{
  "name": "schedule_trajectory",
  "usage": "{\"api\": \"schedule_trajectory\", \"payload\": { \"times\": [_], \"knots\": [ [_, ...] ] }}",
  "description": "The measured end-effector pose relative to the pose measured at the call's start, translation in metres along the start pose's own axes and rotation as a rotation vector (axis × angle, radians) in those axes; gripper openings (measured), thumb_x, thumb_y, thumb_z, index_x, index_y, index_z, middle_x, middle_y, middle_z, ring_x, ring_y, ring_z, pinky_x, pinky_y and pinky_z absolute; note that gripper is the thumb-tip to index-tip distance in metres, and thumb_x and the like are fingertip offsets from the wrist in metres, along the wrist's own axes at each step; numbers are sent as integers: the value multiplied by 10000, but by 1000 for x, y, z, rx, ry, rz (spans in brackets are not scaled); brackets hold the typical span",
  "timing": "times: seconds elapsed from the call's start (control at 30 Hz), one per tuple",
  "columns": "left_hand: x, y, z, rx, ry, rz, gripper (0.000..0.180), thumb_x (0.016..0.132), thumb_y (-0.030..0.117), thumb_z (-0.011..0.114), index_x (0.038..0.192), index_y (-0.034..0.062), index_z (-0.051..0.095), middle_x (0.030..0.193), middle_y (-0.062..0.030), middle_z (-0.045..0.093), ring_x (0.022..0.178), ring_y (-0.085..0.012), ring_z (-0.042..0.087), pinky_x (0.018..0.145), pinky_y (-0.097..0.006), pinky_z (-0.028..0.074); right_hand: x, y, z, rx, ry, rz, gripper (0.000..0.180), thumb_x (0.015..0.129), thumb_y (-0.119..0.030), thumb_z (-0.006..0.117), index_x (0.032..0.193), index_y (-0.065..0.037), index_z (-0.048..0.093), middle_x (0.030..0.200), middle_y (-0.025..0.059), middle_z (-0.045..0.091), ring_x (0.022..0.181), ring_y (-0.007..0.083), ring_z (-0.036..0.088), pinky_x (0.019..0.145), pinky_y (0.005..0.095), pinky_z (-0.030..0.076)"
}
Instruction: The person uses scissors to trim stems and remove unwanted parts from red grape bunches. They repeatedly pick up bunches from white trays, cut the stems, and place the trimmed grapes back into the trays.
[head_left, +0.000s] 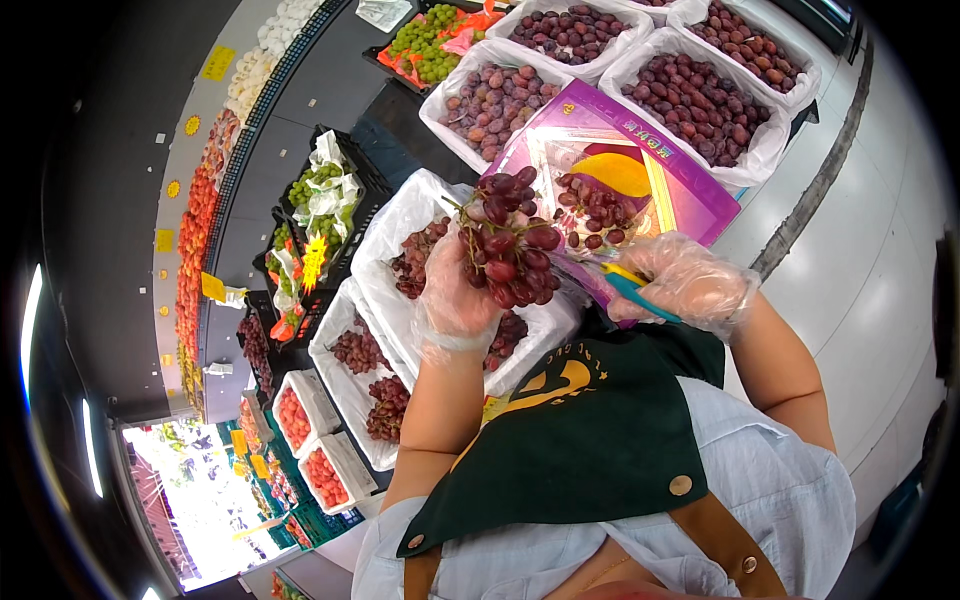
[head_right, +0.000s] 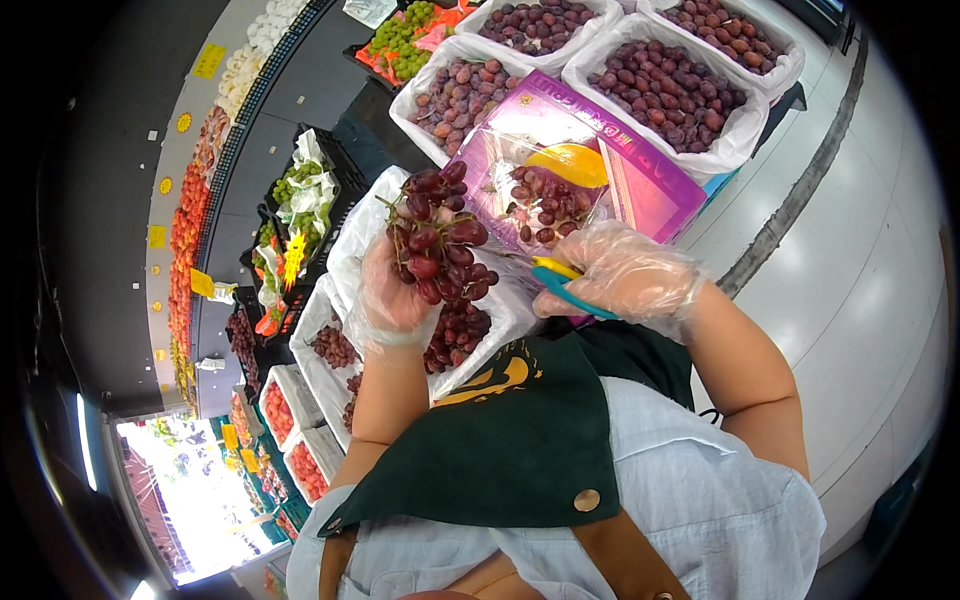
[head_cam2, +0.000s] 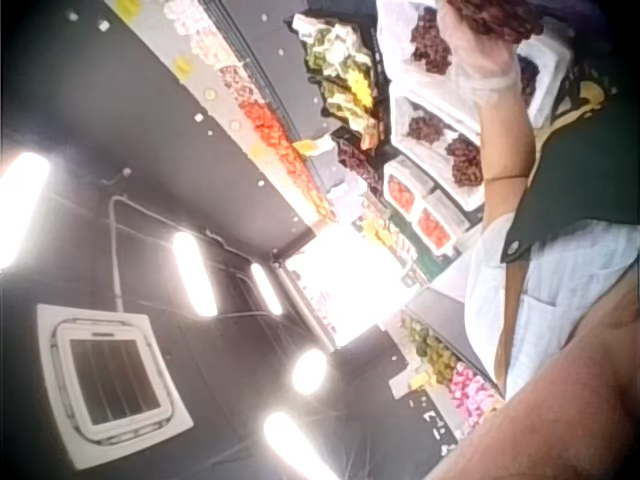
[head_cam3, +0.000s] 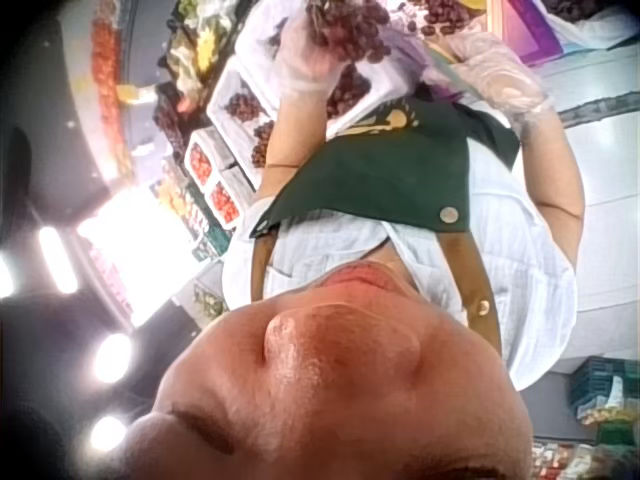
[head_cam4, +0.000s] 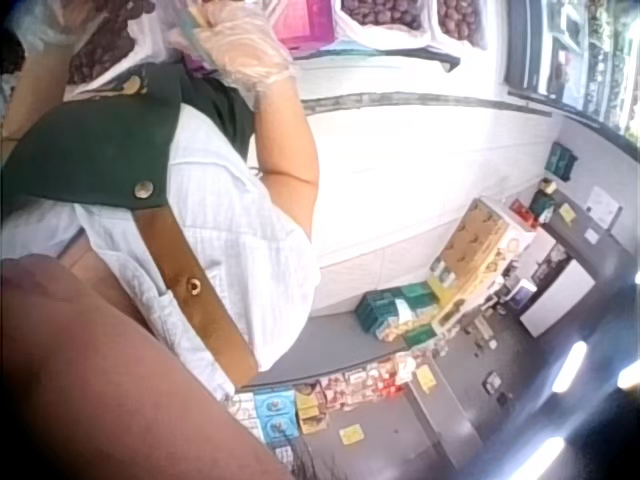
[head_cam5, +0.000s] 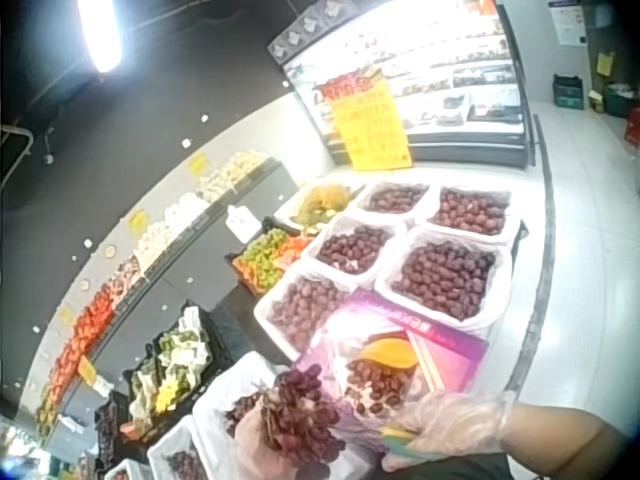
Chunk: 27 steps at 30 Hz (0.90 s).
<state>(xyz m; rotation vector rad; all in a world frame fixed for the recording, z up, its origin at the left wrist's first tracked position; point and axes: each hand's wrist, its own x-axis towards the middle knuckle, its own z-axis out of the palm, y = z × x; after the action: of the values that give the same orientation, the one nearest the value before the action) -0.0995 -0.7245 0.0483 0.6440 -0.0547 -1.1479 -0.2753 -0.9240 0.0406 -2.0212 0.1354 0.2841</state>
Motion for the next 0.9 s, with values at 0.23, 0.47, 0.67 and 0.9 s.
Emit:
{"api": "schedule_trajectory", "payload": {
  "times": [0.23,0.47,0.67,0.9],
  "knots": [
    [-2,1,-13,38,57,13,436,1030,265,326,1314,-27,482,1131,-187,631,976,-353,667,762,-455,593,1,6,9,126,52,-60,384,835,-397,732,846,-26,632,755,131,623,726,269,607,698,393,466],
    [4,-3,-12,-103,-60,5,417,1020,243,364,1313,-32,475,1107,-176,635,956,-346,659,756,-447,592,2,11,12,96,88,-34,400,824,-404,744,838,-22,626,768,154,617,744,284,597,714,393,459],
    [4,2,-21,-136,-72,18,415,1010,216,386,1328,-40,461,1098,-184,637,946,-333,663,774,-448,593,2,23,17,-89,214,-108,457,829,-454,725,847,-8,630,822,217,623,803,374,604,738,436,460],
    [5,8,-42,-299,-150,86,404,986,172,427,1325,-45,465,1132,-191,633,957,-302,661,796,-445,594,-9,25,9,44,264,106,482,816,-477,733,845,-1,661,799,220,620,779,360,600,719,441,455]
  ]
}}
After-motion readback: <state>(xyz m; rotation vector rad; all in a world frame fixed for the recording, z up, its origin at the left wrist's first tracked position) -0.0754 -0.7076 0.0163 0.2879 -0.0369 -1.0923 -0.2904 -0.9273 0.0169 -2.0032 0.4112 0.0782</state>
